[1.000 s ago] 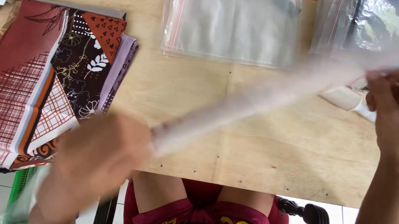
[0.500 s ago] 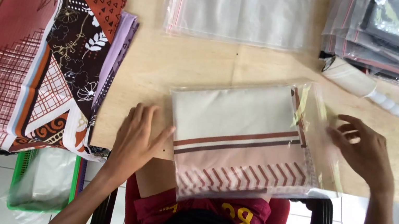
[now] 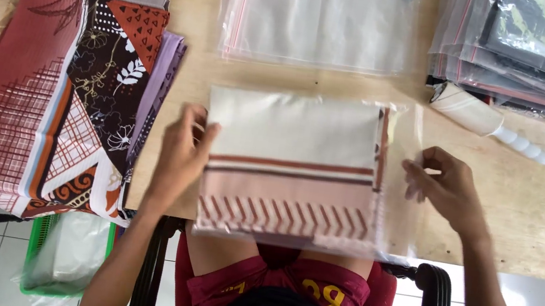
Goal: The person folds a white fabric, places it inside a clear plastic bag, seals the bag by hand, and adds it to a stack of packed fabrics.
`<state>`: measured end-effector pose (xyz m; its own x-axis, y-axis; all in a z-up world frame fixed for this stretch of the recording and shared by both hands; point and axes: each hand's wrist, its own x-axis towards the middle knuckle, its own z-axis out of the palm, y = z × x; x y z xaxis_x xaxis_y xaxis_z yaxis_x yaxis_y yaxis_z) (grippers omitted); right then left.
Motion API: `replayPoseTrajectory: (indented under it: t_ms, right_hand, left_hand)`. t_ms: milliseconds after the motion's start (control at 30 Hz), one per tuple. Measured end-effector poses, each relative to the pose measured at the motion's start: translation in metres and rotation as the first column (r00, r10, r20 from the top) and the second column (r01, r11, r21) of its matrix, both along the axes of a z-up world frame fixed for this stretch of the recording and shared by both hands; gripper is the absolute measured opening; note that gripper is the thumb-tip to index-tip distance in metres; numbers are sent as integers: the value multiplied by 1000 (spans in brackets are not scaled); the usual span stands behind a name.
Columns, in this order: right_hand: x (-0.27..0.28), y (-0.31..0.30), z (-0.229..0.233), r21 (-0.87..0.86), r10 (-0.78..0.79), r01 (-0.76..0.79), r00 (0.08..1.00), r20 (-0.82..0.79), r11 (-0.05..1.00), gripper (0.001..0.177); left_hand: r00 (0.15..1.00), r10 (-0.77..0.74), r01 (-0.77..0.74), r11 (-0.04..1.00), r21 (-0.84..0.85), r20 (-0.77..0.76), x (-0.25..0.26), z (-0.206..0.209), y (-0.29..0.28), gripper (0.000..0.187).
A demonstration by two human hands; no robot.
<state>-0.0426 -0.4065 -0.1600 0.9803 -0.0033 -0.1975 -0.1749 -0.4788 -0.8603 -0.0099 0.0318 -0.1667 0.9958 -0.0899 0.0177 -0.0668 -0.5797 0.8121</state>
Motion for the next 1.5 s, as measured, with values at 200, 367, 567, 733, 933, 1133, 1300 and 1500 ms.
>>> replayPoseTrajectory:
  t_ms: [200,367,567,733,933,1133,1300,1500]
  right_hand:
    - [9,13,-14,-121,-60,70,994,91,990,43]
    - [10,20,-32,-99,-98,116,981,170,988,49]
    - [9,25,-26,18,-131,130,972,196,991,44]
    - [11,18,-33,312,-190,157,979,78,937,59]
    - [-18,-8,-47,113,24,7,964,-263,994,55]
    - [4,12,32,-544,183,-108,980,85,832,41]
    - [84,69,13,-466,455,-343,878,148,815,56]
    - [113,90,-19,-471,521,-416,846,113,778,22]
  left_hand:
    - [997,51,-70,930,361,62,4,-18,-1,53]
    - [988,143,-151,892,427,51,-1,-29,-10,57]
    - [962,209,-258,901,349,174,-6,-31,-18,42]
    - [965,234,-258,924,283,117,-3,-41,-12,41]
    - [990,142,-143,989,42,21,20,-10,2,28]
    - [926,-28,203,876,437,-375,-8,28,28,74]
    - [830,-120,234,962,144,-545,-5,36,34,63]
    - [972,-184,190,982,24,-147,26,41,27,59]
